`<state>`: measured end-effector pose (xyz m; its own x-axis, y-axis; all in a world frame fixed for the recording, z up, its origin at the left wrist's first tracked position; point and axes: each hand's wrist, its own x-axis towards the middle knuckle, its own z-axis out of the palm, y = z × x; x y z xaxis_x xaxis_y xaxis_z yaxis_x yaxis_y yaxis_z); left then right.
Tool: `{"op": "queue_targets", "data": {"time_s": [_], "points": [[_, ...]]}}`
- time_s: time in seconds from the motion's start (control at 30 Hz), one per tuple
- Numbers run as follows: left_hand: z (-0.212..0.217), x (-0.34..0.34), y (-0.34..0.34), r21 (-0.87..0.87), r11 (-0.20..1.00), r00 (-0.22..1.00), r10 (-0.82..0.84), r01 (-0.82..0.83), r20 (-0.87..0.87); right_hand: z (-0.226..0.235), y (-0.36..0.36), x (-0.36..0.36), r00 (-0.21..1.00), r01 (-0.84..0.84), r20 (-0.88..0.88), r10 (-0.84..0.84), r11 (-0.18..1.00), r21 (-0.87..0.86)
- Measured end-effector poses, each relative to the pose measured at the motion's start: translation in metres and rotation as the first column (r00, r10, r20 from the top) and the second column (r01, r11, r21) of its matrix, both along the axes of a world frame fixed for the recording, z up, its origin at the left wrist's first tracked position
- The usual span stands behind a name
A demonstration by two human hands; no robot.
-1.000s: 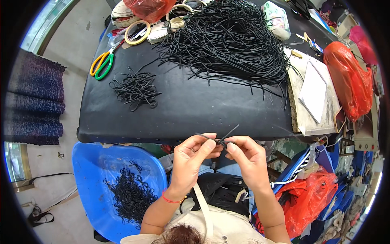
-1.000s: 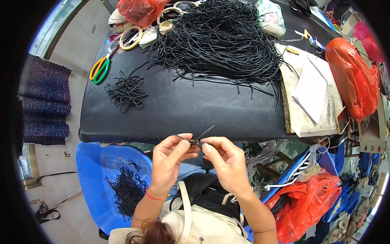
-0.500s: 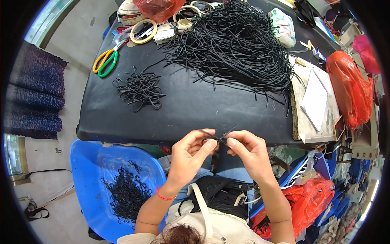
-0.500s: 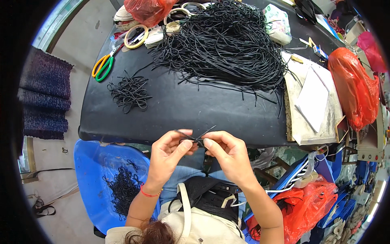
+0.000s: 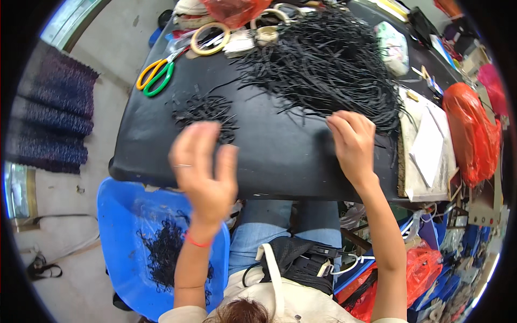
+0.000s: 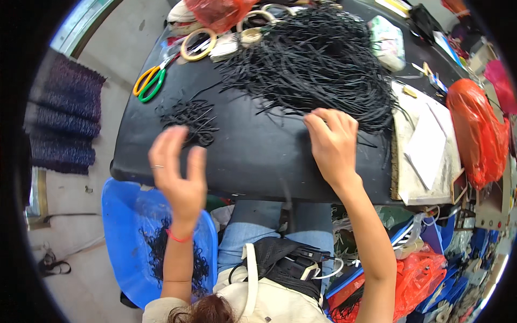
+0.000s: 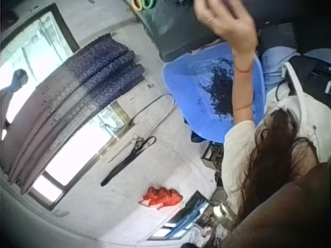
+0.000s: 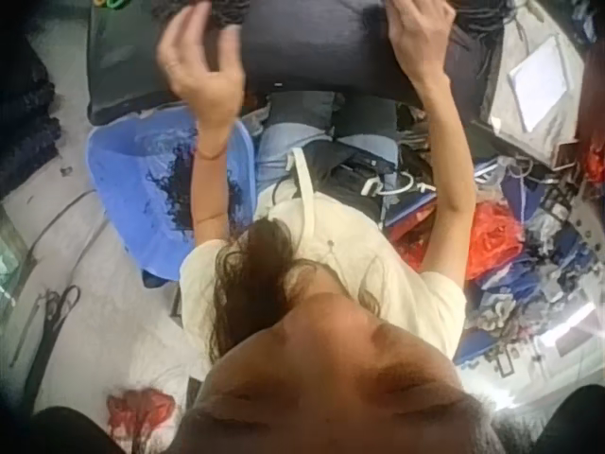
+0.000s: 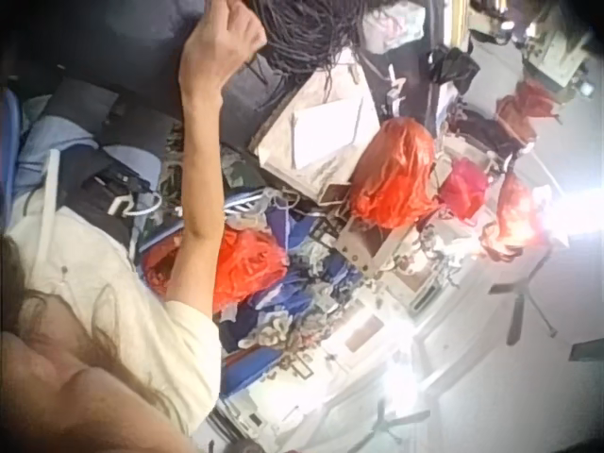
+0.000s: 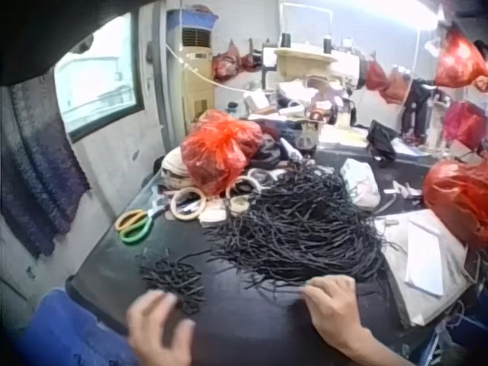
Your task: The person sits at a table and repeatedly picks up short black cables. They fold each cable in half and tie a knot by hand to create a loop. The finished knotted cables are placed into a blue plastic bin located below the table.
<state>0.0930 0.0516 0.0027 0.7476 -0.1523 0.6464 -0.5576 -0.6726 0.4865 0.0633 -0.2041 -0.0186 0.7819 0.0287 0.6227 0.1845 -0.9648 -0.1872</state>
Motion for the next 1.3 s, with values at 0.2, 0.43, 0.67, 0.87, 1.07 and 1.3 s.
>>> {"op": "queue_targets", "data": {"time_s": [0.2,0.43,0.67,0.87,1.07,1.3], "points": [[-0.007,-0.042,-0.040,-0.188,0.874,0.847,-0.483,0.449,-0.223,0.032,0.054,-0.066,0.968,-0.225,-0.070,0.243,0.954,0.198],[0.005,-0.054,-0.015,-0.450,0.791,0.569,-0.612,0.416,-0.550,0.044,0.049,-0.079,0.996,-0.079,-0.021,0.087,0.960,0.269],[-0.008,-0.062,-0.027,-0.831,0.521,0.088,-0.834,-0.194,-0.544,0.038,0.065,-0.061,0.998,0.058,-0.030,-0.050,0.876,0.480],[-0.011,-0.057,-0.033,-0.847,0.360,0.179,-0.873,-0.392,-0.454,0.035,0.082,-0.067,0.943,-0.097,-0.203,0.264,0.801,0.590],[-0.019,-0.059,-0.037,-0.890,0.270,0.272,-0.884,-0.368,-0.381,0.028,0.080,-0.070,0.927,-0.132,-0.208,0.313,0.789,0.600],[-0.019,-0.048,-0.025,-0.849,0.316,0.060,-0.925,-0.423,-0.374,0.033,0.067,-0.076,0.964,-0.139,-0.163,0.210,0.921,0.364]]}}
